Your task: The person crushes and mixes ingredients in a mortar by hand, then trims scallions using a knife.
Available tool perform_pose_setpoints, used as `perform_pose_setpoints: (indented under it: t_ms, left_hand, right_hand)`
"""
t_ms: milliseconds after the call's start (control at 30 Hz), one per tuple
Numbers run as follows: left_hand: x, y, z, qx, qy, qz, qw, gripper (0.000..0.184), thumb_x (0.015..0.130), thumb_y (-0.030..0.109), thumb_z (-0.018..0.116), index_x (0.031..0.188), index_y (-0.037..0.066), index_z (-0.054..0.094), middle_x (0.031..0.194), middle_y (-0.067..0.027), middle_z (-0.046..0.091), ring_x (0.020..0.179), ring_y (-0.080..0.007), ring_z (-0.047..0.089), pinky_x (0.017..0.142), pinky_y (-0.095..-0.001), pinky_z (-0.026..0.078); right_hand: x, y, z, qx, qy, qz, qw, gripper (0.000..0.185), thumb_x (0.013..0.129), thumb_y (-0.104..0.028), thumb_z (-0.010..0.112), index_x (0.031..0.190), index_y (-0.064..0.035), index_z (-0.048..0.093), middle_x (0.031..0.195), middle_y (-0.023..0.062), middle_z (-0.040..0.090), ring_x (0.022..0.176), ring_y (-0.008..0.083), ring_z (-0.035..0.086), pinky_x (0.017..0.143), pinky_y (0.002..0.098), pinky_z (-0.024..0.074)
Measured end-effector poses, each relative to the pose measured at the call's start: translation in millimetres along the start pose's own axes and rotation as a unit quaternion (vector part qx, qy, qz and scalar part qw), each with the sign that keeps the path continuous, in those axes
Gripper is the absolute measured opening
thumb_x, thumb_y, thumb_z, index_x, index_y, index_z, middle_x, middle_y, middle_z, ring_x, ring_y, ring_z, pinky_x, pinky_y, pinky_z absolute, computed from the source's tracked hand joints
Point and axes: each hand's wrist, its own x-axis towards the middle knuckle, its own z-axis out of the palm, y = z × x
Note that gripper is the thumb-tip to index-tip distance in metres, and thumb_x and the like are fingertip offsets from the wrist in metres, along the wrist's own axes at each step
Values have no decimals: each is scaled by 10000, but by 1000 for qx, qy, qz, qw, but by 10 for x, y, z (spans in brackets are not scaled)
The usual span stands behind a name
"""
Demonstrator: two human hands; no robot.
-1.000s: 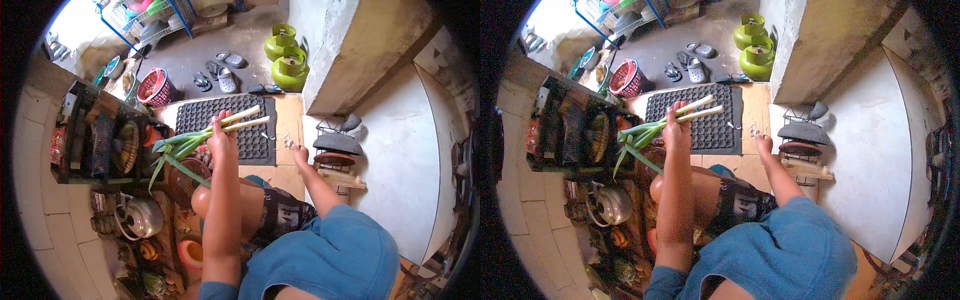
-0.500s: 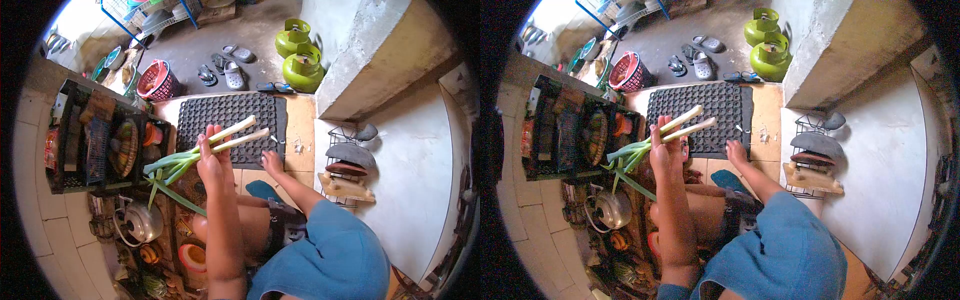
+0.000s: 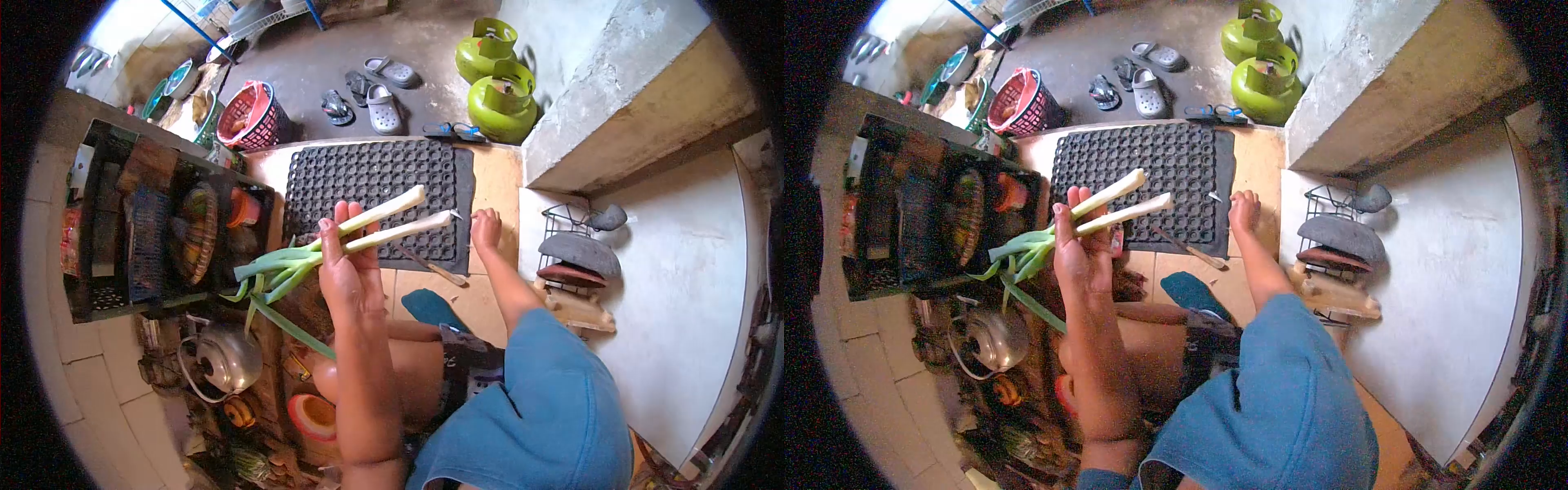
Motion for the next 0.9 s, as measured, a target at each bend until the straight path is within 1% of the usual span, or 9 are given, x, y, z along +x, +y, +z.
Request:
perform_pose_setpoints:
  t_ms: [33, 167, 300, 400, 500, 600, 767, 867, 900]
  left_hand:
    - [-6, -7, 7, 4, -7, -3, 1000, 329, 923, 231, 449, 1146, -7, 489, 1125, -115, 558, 1053, -228, 544, 895, -398, 485]
    - [-29, -35, 39, 18, -18, -16, 1000, 319, 921, 233, 456, 1131, -6, 476, 1136, -113, 549, 1055, -227, 540, 879, -394, 494]
    - [-32, -70, 76, 11, -29, -28, 999, 295, 917, 233, 466, 1097, -1, 457, 1152, -129, 525, 1056, -230, 534, 855, -393, 513]
    - [-44, -85, 113, 5, -30, -23, 999, 298, 914, 235, 471, 1103, 5, 448, 1154, -128, 522, 1055, -232, 535, 849, -394, 515]
    - [-48, -106, 183, 10, -21, -22, 999, 323, 918, 241, 460, 1133, 1, 462, 1161, -111, 529, 1077, -223, 523, 895, -398, 482]
    - [-96, -124, 260, 25, -17, -23, 999, 342, 920, 245, 453, 1151, -6, 461, 1164, -106, 530, 1086, -221, 516, 922, -401, 464]
    - [-68, -197, 253, 27, -34, -39, 998, 329, 922, 242, 450, 1149, 5, 434, 1172, -115, 516, 1089, -227, 514, 893, -400, 482]
    - [-45, -200, 219, 26, -39, -37, 998, 267, 922, 225, 456, 1110, 38, 423, 1154, -123, 524, 1065, -229, 535, 830, -399, 522]
    - [-38, -198, 214, 25, -42, -39, 998, 264, 922, 225, 456, 1107, 40, 422, 1154, -122, 524, 1064, -228, 536, 829, -401, 522]
  right_hand:
    - [36, 31, 40, 37, -27, -8, 999, 88, 697, -66, 583, 773, -83, 625, 921, 80, 571, 944, 290, 508, 785, 382, 422]
    - [50, -170, 106, 108, -52, -148, 982, 226, 740, -26, 513, 944, -71, 598, 910, 125, 563, 930, 310, 522, 838, 380, 428]
    - [69, -270, 63, 69, -138, -48, 987, 172, 725, -40, 539, 885, -65, 598, 882, 152, 556, 901, 313, 533, 786, 394, 446]
    - [-138, -94, -58, 89, -104, -26, 990, 132, 742, -48, 517, 843, -63, 600, 830, 153, 556, 876, 314, 536, 757, 393, 447]
    - [-350, 294, -71, 103, -72, -36, 991, 81, 711, -48, 556, 774, -77, 596, 817, 127, 565, 837, 311, 533, 742, 406, 431]
    - [-463, 331, -136, 96, 39, -92, 990, 93, 687, -24, 551, 749, -78, 594, 824, 127, 565, 824, 308, 529, 740, 410, 430]
    - [-565, 277, -153, 119, -55, -129, 983, 54, 685, -54, 584, 736, -60, 599, 831, 119, 561, 827, 303, 519, 758, 394, 419]
    - [-383, 358, -121, 26, -11, -4, 1000, 58, 683, -41, 588, 730, -67, 608, 825, 117, 558, 825, 310, 515, 747, 398, 417]
    - [-280, 352, -123, 68, 7, -7, 998, 127, 679, -4, 583, 785, -71, 600, 833, 122, 559, 837, 316, 518, 779, 404, 416]
